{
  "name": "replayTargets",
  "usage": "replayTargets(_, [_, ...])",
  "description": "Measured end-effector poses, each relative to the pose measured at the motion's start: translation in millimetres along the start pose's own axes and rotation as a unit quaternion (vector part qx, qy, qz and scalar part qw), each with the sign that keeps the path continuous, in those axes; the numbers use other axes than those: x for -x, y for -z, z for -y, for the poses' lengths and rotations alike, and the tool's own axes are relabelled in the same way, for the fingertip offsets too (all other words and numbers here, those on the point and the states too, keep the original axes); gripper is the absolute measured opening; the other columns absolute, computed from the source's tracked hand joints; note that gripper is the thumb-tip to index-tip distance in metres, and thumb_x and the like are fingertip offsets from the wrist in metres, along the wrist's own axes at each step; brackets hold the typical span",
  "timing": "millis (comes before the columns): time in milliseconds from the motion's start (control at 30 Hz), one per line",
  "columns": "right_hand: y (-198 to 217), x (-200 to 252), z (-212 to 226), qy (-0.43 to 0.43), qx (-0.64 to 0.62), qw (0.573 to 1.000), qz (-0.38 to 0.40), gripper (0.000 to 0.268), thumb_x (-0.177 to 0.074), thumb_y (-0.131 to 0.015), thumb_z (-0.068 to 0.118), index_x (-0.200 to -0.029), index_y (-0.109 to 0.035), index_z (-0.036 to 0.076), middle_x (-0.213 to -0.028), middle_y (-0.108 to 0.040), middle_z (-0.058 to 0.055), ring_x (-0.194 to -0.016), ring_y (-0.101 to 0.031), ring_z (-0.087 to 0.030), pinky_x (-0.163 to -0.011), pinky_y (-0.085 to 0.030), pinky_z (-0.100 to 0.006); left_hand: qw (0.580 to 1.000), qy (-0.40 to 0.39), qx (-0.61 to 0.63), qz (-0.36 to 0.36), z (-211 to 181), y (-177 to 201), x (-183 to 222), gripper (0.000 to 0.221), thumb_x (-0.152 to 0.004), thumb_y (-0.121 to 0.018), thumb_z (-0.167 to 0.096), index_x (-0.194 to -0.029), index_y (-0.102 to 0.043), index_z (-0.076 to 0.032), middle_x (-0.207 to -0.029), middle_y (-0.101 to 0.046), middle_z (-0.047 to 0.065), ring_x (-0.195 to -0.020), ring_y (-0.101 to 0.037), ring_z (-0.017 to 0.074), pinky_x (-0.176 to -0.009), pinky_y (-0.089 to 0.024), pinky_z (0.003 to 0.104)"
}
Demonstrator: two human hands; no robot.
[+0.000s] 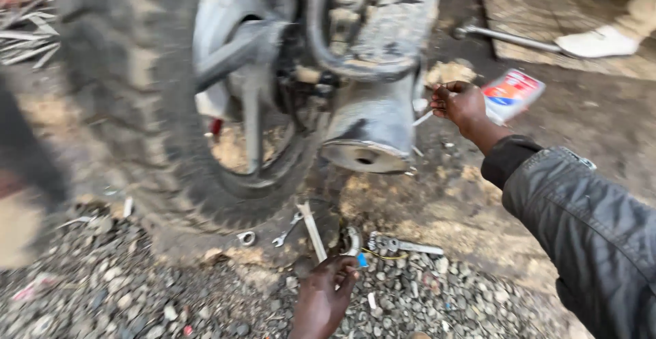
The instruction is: Fitting a side panel onto a motorcycle and using a screwdriver and wrenches to perform maintenance on the frame and rear wheel.
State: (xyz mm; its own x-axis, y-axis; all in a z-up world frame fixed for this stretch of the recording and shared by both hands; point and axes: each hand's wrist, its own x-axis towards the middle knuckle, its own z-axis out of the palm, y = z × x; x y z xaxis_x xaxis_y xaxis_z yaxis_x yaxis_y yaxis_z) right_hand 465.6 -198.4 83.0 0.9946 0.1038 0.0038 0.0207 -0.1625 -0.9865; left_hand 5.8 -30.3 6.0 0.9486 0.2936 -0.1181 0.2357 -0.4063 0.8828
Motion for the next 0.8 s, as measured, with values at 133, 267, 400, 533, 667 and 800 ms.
replayTargets(133, [75,-30,-31,0.018,0.051,0.999,-0.007,0.014,-0.102,-0.068,0.025,-0.096,-0.067,0.012,-0.083,-0.071,-0.003,-0.069,-0.07,-0.009,-0.056,-0.057,-0.025,0.998,-0.024,-0.053,0.008,0,-41,-26,0.034,-0.092,-0.061,-0.043,-0.121,-0.074,-0.032,-0.109,-0.082,-0.01,-0.086,-0.081,0.0093,-0.074,-0.062,0.027])
replayTargets(267, [115,-28,-54,0.085,0.287,0.954,0.021,0.033,-0.09,-0.058,-0.012,-0.114,-0.074,0.003,-0.104,-0.078,-0.004,-0.094,-0.071,-0.015,-0.074,-0.053,-0.032,0.991,-0.103,-0.078,0.029,27,-77,-55,0.031,-0.097,-0.06,-0.039,-0.122,-0.07,-0.025,-0.104,-0.083,-0.007,-0.075,-0.08,0.0079,-0.062,-0.067,0.022])
replayTargets(400, [97,-16,-51,-0.029,0.375,0.925,0.052,0.021,-0.11,-0.053,0.018,-0.11,-0.073,0.01,-0.11,-0.077,-0.008,-0.075,-0.066,-0.013,-0.057,-0.049,-0.027,0.989,-0.022,-0.133,0.066,44,-93,-78,0.028,-0.096,-0.059,-0.045,-0.123,-0.066,-0.04,-0.111,-0.081,-0.014,-0.087,-0.082,0.0093,-0.065,-0.07,0.026])
replayTargets(533, [83,-75,-139,0.125,0.627,0.751,0.167,0.051,-0.096,-0.056,0.017,-0.145,-0.058,0.03,-0.138,-0.062,-0.006,-0.107,-0.07,-0.031,-0.082,-0.059,-0.047,0.998,-0.001,-0.053,0.033,46,-90,-82,0.026,-0.091,-0.067,-0.036,-0.115,-0.076,-0.036,-0.106,-0.083,-0.013,-0.083,-0.079,0.0049,-0.074,-0.065,0.021])
replayTargets(667, [63,-90,-163,0.198,0.665,0.701,0.163,0.042,-0.091,-0.055,0.011,-0.126,-0.072,0.026,-0.131,-0.071,-0.004,-0.111,-0.073,-0.028,-0.088,-0.06,-0.045,0.995,0.04,-0.078,0.042,68,-86,-96,0.027,-0.091,-0.07,-0.043,-0.117,-0.075,-0.039,-0.108,-0.081,-0.015,-0.083,-0.078,0.0015,-0.079,-0.065,0.017])
replayTargets(800, [39,-71,-114,-0.02,0.776,0.588,0.229,0.052,-0.104,-0.057,0.021,-0.154,-0.043,0.022,-0.162,-0.041,-0.011,-0.146,-0.047,-0.033,-0.103,-0.059,-0.048,0.995,0.04,-0.071,0.053,68,-76,-97,0.028,-0.093,-0.068,-0.043,-0.12,-0.073,-0.037,-0.109,-0.081,-0.014,-0.085,-0.078,0.0025,-0.078,-0.066,0.017])
